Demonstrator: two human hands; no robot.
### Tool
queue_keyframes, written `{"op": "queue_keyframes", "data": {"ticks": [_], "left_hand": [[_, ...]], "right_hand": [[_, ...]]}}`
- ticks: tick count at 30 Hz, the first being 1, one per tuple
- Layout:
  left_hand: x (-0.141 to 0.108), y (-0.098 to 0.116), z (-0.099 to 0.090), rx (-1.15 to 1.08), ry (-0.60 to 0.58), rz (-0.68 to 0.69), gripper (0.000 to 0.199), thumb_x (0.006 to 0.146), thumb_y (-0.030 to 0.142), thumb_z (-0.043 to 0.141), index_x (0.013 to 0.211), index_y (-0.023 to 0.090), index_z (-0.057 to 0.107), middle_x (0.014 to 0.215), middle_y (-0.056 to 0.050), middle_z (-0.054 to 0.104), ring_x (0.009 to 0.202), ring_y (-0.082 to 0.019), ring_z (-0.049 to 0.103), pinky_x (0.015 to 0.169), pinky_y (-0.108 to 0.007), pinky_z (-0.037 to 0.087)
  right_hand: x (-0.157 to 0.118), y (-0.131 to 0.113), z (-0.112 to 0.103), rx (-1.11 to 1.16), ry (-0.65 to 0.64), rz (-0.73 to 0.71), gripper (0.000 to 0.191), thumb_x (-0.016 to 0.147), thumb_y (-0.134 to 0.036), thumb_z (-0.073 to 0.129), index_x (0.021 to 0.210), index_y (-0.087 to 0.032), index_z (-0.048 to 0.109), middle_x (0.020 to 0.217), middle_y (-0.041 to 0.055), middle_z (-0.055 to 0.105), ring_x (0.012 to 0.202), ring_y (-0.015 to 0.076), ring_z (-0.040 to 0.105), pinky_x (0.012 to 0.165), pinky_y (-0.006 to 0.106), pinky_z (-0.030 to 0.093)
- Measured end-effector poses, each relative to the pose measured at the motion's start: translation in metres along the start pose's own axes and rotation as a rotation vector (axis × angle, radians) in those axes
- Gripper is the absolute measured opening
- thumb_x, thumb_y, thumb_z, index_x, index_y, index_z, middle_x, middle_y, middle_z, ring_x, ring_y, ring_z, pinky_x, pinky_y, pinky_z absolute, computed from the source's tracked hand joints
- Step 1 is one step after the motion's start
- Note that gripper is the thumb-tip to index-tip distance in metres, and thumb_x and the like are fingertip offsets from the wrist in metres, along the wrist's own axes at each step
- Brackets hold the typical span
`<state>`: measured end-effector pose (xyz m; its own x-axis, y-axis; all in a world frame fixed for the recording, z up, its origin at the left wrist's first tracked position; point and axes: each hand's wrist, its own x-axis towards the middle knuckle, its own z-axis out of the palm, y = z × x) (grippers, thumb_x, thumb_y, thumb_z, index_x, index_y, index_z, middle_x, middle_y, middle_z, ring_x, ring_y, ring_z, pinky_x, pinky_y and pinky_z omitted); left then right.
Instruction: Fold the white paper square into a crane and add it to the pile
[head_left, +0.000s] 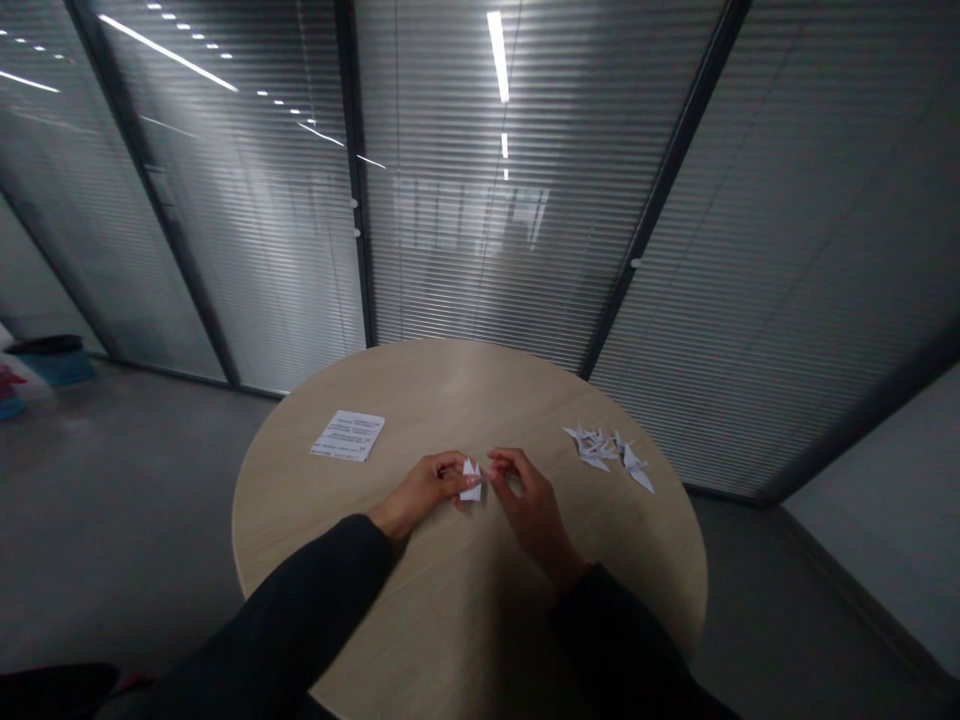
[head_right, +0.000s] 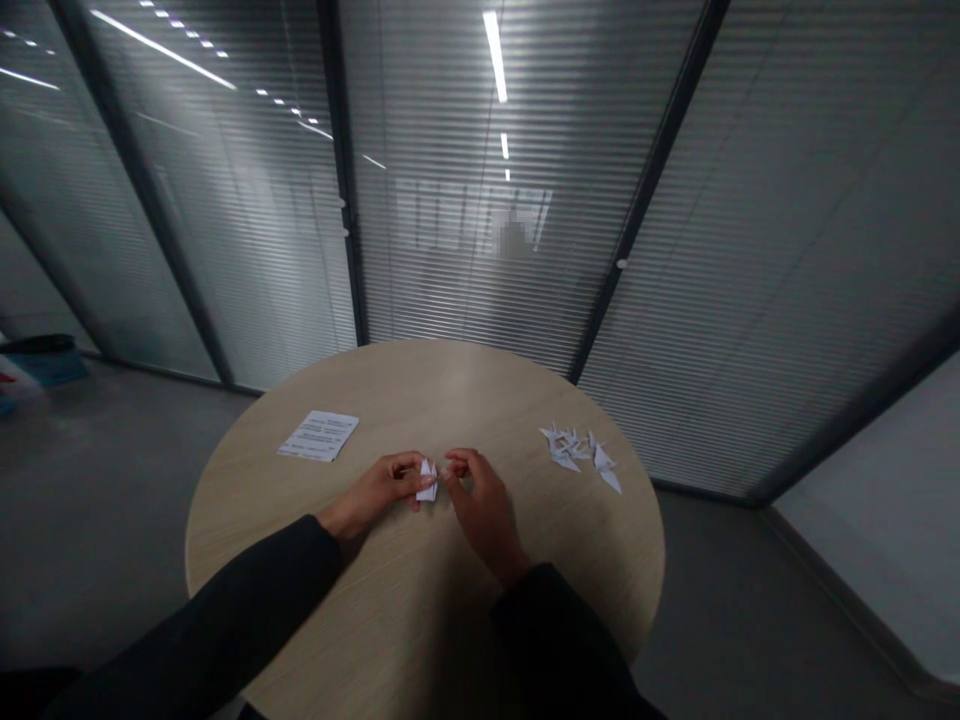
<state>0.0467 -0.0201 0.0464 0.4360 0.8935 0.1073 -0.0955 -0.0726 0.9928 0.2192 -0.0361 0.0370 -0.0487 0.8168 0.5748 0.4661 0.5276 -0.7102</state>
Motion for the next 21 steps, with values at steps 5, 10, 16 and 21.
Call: {"op": "queue_keyframes", "data": {"ticks": [5, 10, 16, 21], "left_hand": [[-0.0036, 0.0027, -0.0002, 0.034, -0.073, -0.03, 0.036, 0.07, 0.048, 0.073, 0.074, 0.013, 0.064, 0.064, 0.001, 0.055, 0.056, -0.009, 0.047, 0.058, -0.024, 0.039], [-0.0045, 0.0044, 0.0004, 0.046, -0.071, -0.033, 0.038, 0.07, 0.05, 0.072, 0.073, 0.013, 0.064, 0.063, 0.002, 0.054, 0.056, -0.009, 0.045, 0.058, -0.025, 0.036], [-0.0025, -0.0011, -0.0019, 0.07, -0.061, -0.016, 0.037, 0.076, 0.05, 0.067, 0.069, 0.014, 0.063, 0.059, 0.002, 0.052, 0.056, -0.01, 0.044, 0.061, -0.025, 0.035], [-0.0022, -0.0029, -0.0024, 0.06, -0.048, -0.011, 0.039, 0.076, 0.052, 0.066, 0.067, 0.014, 0.061, 0.059, 0.002, 0.052, 0.057, -0.011, 0.045, 0.062, -0.026, 0.035]], "right_hand": [[0.0044, 0.0005, -0.0049, -0.008, -0.094, -0.203, 0.013, 0.089, -0.026, 0.055, 0.092, -0.024, 0.067, 0.09, 0.005, 0.064, 0.088, 0.0194, 0.061, 0.081, 0.035, 0.05], [0.0051, 0.0044, -0.0045, -0.044, -0.079, -0.245, 0.011, 0.089, -0.027, 0.059, 0.088, -0.026, 0.069, 0.087, 0.0044, 0.063, 0.086, 0.0199, 0.061, 0.079, 0.036, 0.051], [0.0055, 0.0058, -0.0058, -0.065, -0.067, -0.244, 0.011, 0.089, -0.027, 0.059, 0.086, -0.025, 0.07, 0.085, 0.004, 0.066, 0.085, 0.0201, 0.061, 0.078, 0.036, 0.052], [0.005, 0.0063, -0.0058, -0.063, -0.085, -0.197, 0.008, 0.086, -0.022, 0.06, 0.088, -0.024, 0.068, 0.088, 0.004, 0.067, 0.087, 0.0199, 0.062, 0.08, 0.035, 0.051]]}}
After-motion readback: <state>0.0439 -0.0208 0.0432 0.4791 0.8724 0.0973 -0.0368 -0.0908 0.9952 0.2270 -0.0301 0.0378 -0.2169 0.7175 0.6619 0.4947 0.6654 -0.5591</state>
